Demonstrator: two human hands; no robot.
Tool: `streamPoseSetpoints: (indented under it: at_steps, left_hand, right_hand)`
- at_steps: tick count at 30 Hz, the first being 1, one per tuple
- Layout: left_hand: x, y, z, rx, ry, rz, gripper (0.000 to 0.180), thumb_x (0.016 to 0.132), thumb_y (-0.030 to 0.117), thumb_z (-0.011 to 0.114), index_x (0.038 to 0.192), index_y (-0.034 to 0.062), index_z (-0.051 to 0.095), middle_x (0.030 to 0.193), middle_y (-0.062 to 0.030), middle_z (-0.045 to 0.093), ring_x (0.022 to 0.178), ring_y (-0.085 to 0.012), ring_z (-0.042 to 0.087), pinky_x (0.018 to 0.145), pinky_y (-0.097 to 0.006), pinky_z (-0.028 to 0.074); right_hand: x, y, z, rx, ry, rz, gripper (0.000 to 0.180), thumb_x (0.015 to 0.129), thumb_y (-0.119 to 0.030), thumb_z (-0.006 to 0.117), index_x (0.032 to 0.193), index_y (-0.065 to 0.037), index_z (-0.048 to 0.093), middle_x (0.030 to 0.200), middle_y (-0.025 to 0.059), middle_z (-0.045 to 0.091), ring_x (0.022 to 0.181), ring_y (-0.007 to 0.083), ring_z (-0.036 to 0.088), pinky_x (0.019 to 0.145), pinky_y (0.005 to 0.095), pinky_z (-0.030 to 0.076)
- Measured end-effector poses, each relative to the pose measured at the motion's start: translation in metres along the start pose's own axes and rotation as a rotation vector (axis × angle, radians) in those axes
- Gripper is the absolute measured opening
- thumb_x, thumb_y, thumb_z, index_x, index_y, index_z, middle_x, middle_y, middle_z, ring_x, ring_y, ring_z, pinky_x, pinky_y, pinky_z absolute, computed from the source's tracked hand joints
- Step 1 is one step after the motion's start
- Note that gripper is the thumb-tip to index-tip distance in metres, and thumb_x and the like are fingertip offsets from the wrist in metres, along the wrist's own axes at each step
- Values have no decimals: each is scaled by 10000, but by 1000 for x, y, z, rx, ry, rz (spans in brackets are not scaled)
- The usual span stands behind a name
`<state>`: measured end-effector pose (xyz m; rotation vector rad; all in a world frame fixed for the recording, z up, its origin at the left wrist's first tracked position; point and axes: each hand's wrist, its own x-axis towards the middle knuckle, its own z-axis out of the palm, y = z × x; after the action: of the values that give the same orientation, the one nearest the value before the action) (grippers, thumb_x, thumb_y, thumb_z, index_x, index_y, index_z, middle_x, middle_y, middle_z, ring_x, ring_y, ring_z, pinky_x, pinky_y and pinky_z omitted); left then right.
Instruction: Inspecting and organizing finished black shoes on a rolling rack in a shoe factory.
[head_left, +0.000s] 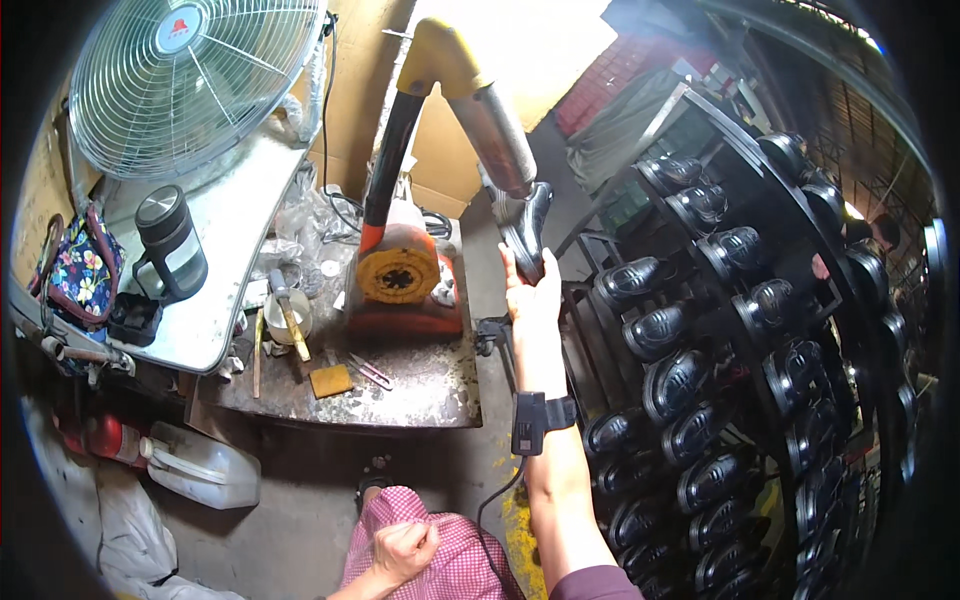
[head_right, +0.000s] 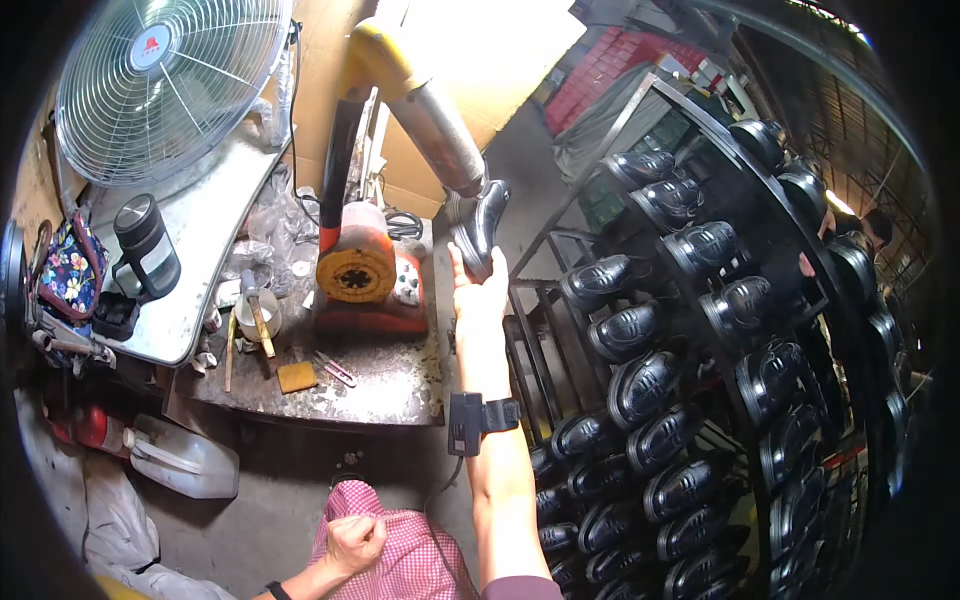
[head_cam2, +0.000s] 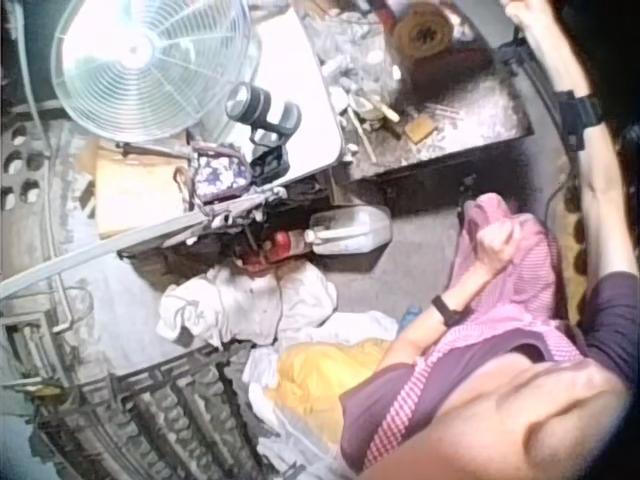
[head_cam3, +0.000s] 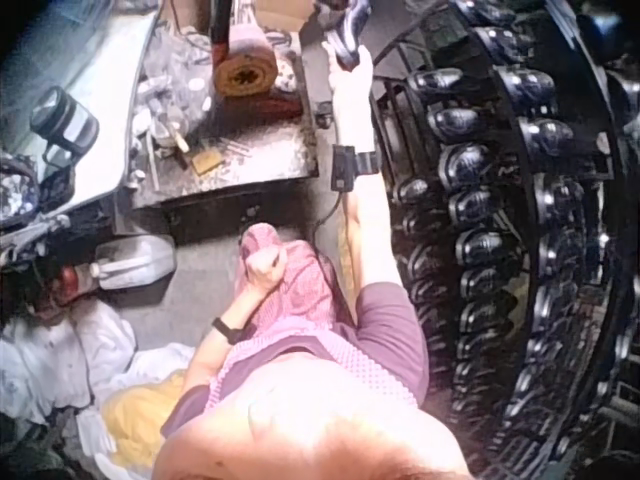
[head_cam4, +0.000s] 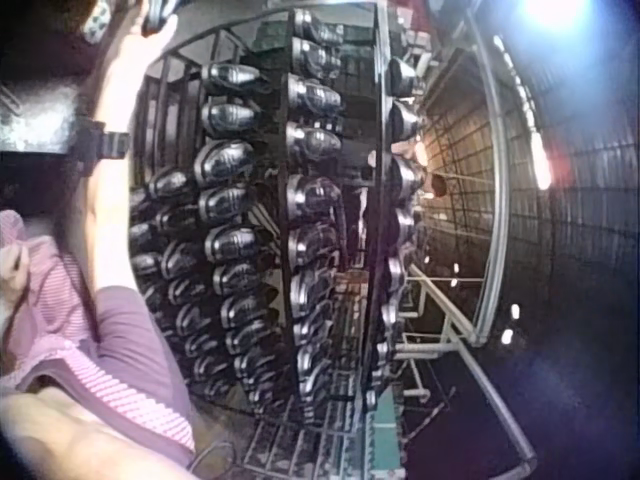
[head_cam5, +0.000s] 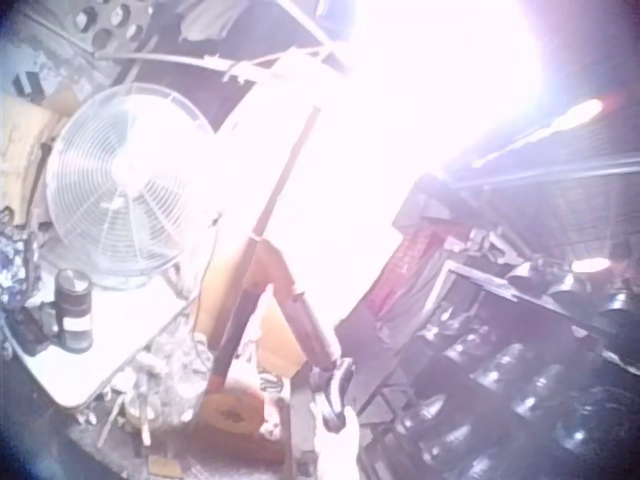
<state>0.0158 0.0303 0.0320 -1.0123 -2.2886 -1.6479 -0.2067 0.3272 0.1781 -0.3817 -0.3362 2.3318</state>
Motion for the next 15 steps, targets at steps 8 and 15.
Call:
streamPoseSetpoints:
  at_steps: [8, 15]
  left_hand:
    - [-2, -4, 0, 35, -20, -38, 177, 712, 56, 627, 574, 52, 517, 496, -66, 507, 427, -204, 528, 408, -312, 409]
    - [2, 3, 6, 1, -9, -17, 216, 716, 56, 626, 551, 58, 488, 476, -62, 485, 407, -206, 510, 400, -316, 400]
  right_hand:
    - [-51, -10, -63, -693, -62, -134, 588, 772, -15, 618, 1303, 2, 367, 1153, 164, 522, 897, 294, 609, 608, 396, 590]
    - [-38, -20, -79, -1111, -287, -684, 718, 719, -12, 688, 1347, -11, 341, 1212, 159, 507, 1067, 233, 528, 892, 299, 437]
